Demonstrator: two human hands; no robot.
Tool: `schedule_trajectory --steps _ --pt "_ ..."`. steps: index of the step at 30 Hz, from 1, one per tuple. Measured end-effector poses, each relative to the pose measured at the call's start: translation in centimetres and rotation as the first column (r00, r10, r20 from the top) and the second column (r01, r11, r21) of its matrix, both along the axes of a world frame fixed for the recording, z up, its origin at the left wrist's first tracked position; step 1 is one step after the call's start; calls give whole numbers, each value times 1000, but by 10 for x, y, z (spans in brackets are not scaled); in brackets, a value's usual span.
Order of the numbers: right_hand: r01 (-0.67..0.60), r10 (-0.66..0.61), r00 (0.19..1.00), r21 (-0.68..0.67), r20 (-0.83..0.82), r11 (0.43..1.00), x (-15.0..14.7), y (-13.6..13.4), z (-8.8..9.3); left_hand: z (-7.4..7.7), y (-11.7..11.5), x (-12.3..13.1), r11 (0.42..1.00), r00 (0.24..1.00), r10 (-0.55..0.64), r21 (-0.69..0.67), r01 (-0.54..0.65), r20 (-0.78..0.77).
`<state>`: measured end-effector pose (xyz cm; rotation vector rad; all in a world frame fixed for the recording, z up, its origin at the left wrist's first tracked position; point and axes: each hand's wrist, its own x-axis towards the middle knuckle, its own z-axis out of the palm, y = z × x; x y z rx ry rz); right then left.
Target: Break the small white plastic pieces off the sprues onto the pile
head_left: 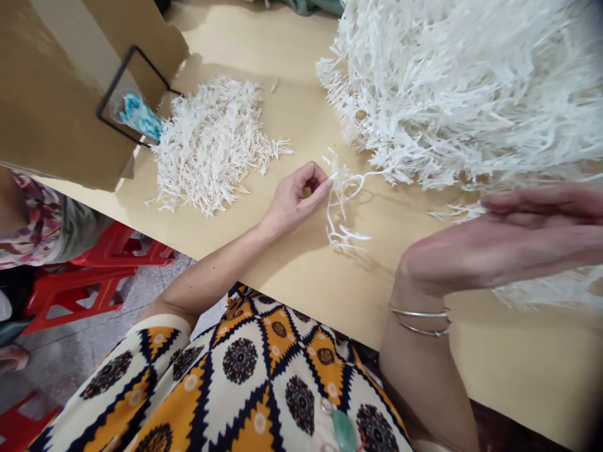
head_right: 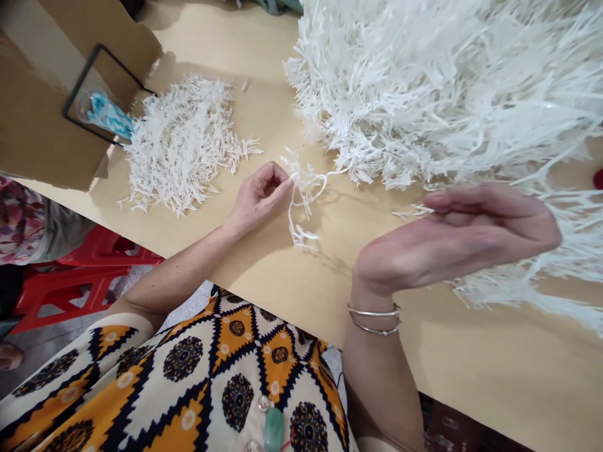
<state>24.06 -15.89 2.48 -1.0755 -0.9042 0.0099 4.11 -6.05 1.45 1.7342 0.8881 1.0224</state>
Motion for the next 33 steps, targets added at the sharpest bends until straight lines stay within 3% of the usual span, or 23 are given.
schedule_trajectory --steps 2,4,6,8,12,16,20,27,33 --pt "-61 83 975 -111 206 992 -18 -4 8 0 0 0 995 995 -100 17 100 18" --pt "-188 310 885 -343 347 920 -35 -6 13 1 0 -1 977 976 -212 9 212 47" --pt "-293 477 814 -473 332 831 -47 -4 12 1 -1 -2 957 954 -289 -11 291 83" --pt "-346 538 804 -537 254 770 -50 0 5 2 -1 -3 948 943 -313 -17 316 110" --pt "-274 464 870 -619 166 736 -43 8 -14 4 -1 -6 948 943 -318 -1 319 97" --pt "-84 378 880 -689 288 720 -38 13 -21 7 -1 -8 958 959 -285 21 285 1" --pt "5 365 864 -729 348 685 -36 16 -19 9 -3 -8 956 955 -290 30 292 -63" --pt "-156 373 911 -690 176 706 -26 16 -17 6 -4 -8 961 961 -277 -18 277 -17" --pt "-399 388 905 -665 -174 631 -24 11 -2 1 -1 -6 962 962 -259 64 265 -87"
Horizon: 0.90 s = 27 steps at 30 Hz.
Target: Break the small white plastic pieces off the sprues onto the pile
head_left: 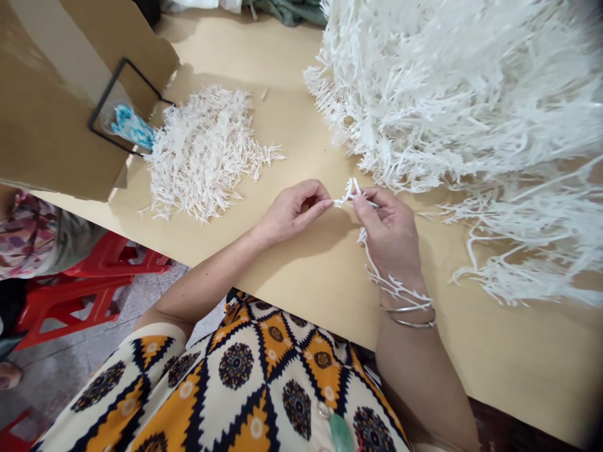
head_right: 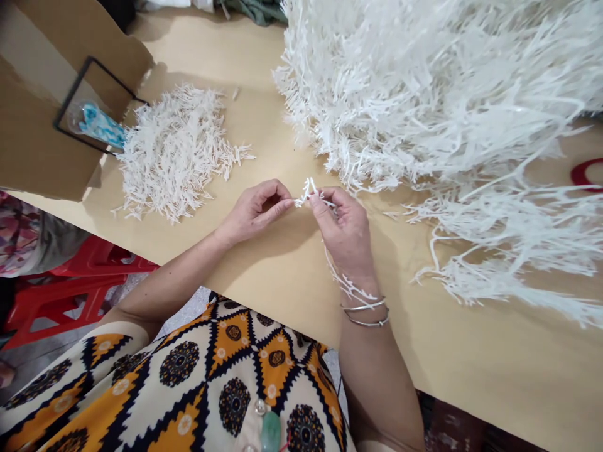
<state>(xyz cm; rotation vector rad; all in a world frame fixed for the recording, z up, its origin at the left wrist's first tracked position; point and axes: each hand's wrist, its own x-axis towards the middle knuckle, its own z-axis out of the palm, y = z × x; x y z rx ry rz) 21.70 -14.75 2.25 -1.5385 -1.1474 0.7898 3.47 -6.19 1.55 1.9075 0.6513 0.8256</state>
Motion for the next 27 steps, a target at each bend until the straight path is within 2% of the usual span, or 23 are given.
schedule_trajectory --steps 4,7,12,18,22,27 --pt "-15 15 1000 -33 16 999 -1 -2 7 0 0 0 999 1000 -17 51 18 -25" --pt "-13 13 1000 -14 7 1000 -4 -2 5 2 0 0 996 999 -43 77 46 -31" --pt "132 -133 990 -21 -37 991 -15 3 -4 5 -1 3 976 988 -144 157 151 -60" --pt "231 -232 970 -23 -73 973 -25 8 -8 2 0 6 960 985 -154 225 169 -81" --pt "228 -229 971 -29 -66 973 -26 10 -9 2 1 5 949 983 -163 260 180 -84" --pt "219 -219 976 -35 -3 975 -26 13 -13 3 3 5 958 982 -168 219 183 -85"
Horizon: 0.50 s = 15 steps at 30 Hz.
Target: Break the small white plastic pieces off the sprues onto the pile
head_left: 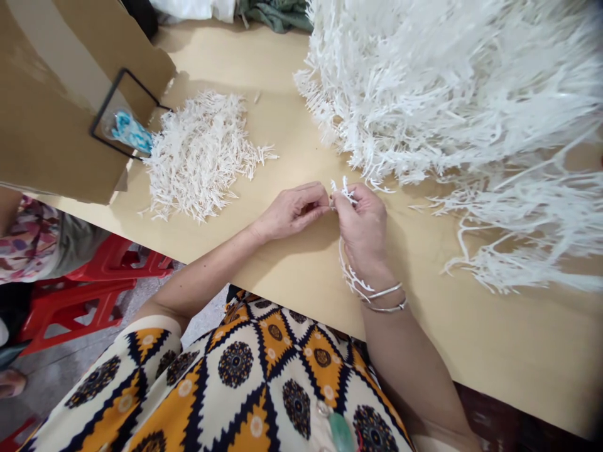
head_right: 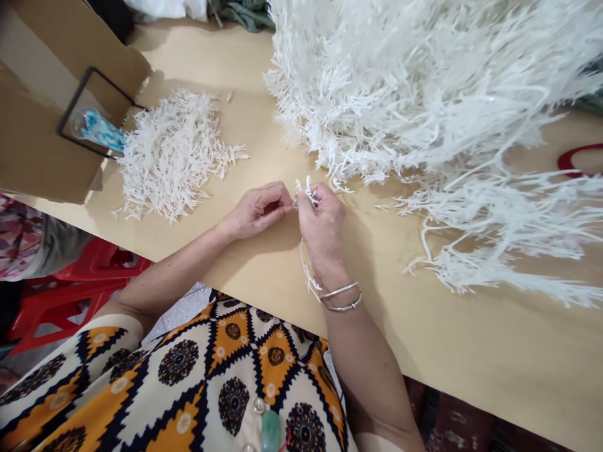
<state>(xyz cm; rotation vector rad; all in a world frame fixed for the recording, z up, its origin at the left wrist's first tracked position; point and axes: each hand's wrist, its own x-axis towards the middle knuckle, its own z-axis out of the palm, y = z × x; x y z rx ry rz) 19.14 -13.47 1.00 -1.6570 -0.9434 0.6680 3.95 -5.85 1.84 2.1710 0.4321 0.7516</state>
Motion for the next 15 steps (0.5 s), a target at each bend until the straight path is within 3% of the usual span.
schedule_trajectory --steps 7,11,15 --pt "-17 17 1000 7 15 1000 3 2 -1 0 2 0 995 999 0 -95 4 43" --pt "-90 92 990 21 -107 996 9 -3 7 -3 -3 1 971 983 179 -167 -168 49" --pt "-100 103 980 23 -171 995 11 -9 13 -5 -6 2 957 957 280 -100 -272 74"
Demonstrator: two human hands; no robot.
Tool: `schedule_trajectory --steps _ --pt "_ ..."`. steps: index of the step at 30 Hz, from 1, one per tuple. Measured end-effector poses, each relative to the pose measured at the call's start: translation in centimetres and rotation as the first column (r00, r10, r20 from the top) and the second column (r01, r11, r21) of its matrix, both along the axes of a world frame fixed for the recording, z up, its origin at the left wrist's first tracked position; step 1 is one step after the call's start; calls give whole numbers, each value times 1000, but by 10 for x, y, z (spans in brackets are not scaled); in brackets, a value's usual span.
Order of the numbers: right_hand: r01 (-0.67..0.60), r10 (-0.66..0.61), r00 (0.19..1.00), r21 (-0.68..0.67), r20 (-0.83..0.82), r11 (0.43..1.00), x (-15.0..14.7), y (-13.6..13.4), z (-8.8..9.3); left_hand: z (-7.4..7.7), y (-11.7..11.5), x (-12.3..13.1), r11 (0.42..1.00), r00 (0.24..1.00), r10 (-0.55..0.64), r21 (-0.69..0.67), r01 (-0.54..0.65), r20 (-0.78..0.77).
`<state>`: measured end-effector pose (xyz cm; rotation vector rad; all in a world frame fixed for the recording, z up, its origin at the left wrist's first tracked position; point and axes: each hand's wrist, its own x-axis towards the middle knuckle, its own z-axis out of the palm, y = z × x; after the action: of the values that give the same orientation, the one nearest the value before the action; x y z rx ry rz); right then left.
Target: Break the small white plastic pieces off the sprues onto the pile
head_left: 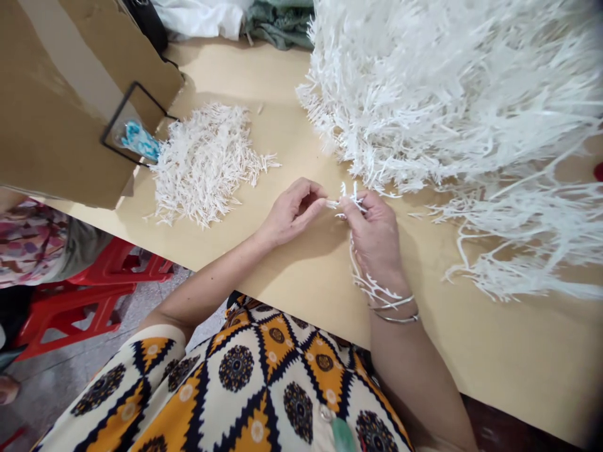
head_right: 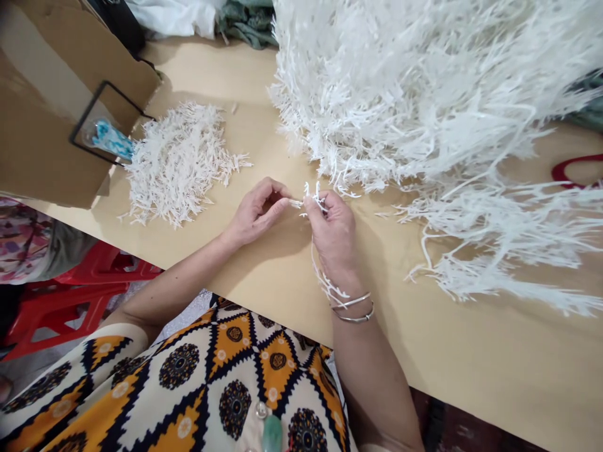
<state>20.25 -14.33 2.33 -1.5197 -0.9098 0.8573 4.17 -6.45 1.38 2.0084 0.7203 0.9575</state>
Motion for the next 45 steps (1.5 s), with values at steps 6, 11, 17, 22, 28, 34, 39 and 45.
schedule_trajectory --steps 6,11,17,22,28,34,39,45 --pt "-6 9 989 -25 146 1000 -2 -1 1 -7 3 2 996 999 -36 83 35 11" --pt "-9 19 977 -46 213 999 -3 -1 2 -10 4 4 992 994 -99 78 102 -44" --pt "-9 17 967 -33 252 999 -5 -3 -1 -8 6 3 991 988 -109 59 116 -108" --pt "51 -37 948 -36 318 998 -4 5 -13 -2 2 0 980 972 -196 -3 197 -129" --pt "129 -119 934 -7 338 992 6 15 -15 -2 -13 3 937 931 -347 -90 338 -110" --pt "36 -38 998 67 40 997 8 8 -12 -8 10 -9 853 866 500 160 -496 16" --pt "-9 10 1000 42 -9 999 8 8 -9 -6 -1 -7 940 943 244 294 -172 -227" --pt "-67 64 996 49 60 997 9 7 -13 -5 -10 3 956 910 141 293 -22 -391"
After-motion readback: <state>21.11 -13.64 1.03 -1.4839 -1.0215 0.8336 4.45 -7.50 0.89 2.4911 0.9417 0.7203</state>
